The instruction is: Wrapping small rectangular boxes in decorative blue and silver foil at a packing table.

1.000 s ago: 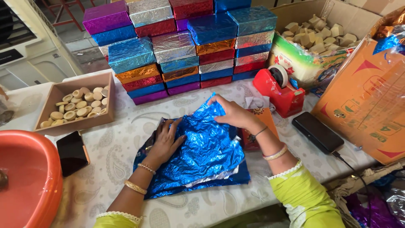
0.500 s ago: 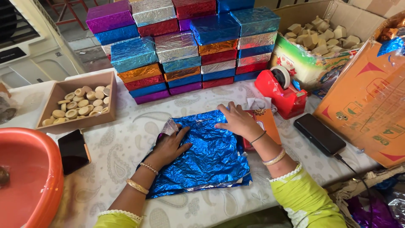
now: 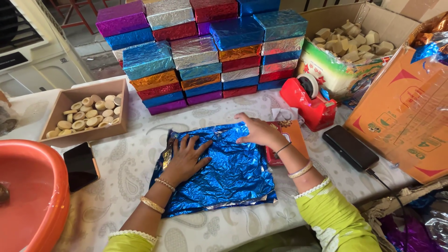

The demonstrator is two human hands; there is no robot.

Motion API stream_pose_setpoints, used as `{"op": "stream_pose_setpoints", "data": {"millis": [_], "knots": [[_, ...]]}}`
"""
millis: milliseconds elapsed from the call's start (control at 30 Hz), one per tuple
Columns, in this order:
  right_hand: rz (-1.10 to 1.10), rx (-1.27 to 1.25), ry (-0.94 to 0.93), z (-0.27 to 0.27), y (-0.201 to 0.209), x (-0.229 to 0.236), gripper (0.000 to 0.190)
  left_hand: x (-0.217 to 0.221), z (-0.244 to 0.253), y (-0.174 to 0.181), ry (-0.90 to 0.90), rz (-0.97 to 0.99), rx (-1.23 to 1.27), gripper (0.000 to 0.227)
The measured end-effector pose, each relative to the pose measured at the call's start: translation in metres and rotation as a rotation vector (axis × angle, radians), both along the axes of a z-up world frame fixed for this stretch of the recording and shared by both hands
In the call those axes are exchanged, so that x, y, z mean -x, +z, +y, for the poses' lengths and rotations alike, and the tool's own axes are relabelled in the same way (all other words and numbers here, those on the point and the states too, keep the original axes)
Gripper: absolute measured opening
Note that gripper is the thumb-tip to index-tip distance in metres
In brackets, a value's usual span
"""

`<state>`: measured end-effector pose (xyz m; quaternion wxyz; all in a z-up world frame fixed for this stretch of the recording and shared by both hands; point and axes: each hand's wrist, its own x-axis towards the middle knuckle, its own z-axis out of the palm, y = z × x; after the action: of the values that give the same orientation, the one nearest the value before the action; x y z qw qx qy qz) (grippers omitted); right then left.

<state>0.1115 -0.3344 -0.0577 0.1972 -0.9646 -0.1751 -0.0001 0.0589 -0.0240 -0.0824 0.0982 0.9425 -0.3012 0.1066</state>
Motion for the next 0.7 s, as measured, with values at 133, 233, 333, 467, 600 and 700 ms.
{"op": "stream_pose_setpoints", "data": {"millis": [133, 233, 333, 467, 600, 700], "knots": [[0.080, -0.308, 0.206, -0.011, 0.016, 0.003, 0.093, -0.001, 0.001, -0.004, 0.001, 0.001, 0.022, 0.059], [0.070, -0.369, 0.338, -0.015, 0.025, 0.012, 0.101, -0.002, 0.002, -0.008, 0.006, -0.003, 0.027, 0.059], [0.102, -0.278, 0.255, -0.013, 0.036, 0.024, 0.109, -0.004, 0.003, -0.011, 0.010, -0.028, 0.016, 0.059], [0.105, -0.327, 0.320, -0.014, 0.032, 0.029, 0.096, -0.004, 0.004, -0.012, 0.020, -0.035, 0.004, 0.060], [0.020, -0.361, 0.267, -0.010, 0.032, 0.023, 0.080, -0.006, 0.005, -0.018, 0.031, -0.065, 0.016, 0.061], [0.134, -0.624, 0.206, -0.005, 0.039, 0.020, 0.074, -0.008, 0.005, -0.020, 0.043, -0.101, 0.014, 0.061]]}}
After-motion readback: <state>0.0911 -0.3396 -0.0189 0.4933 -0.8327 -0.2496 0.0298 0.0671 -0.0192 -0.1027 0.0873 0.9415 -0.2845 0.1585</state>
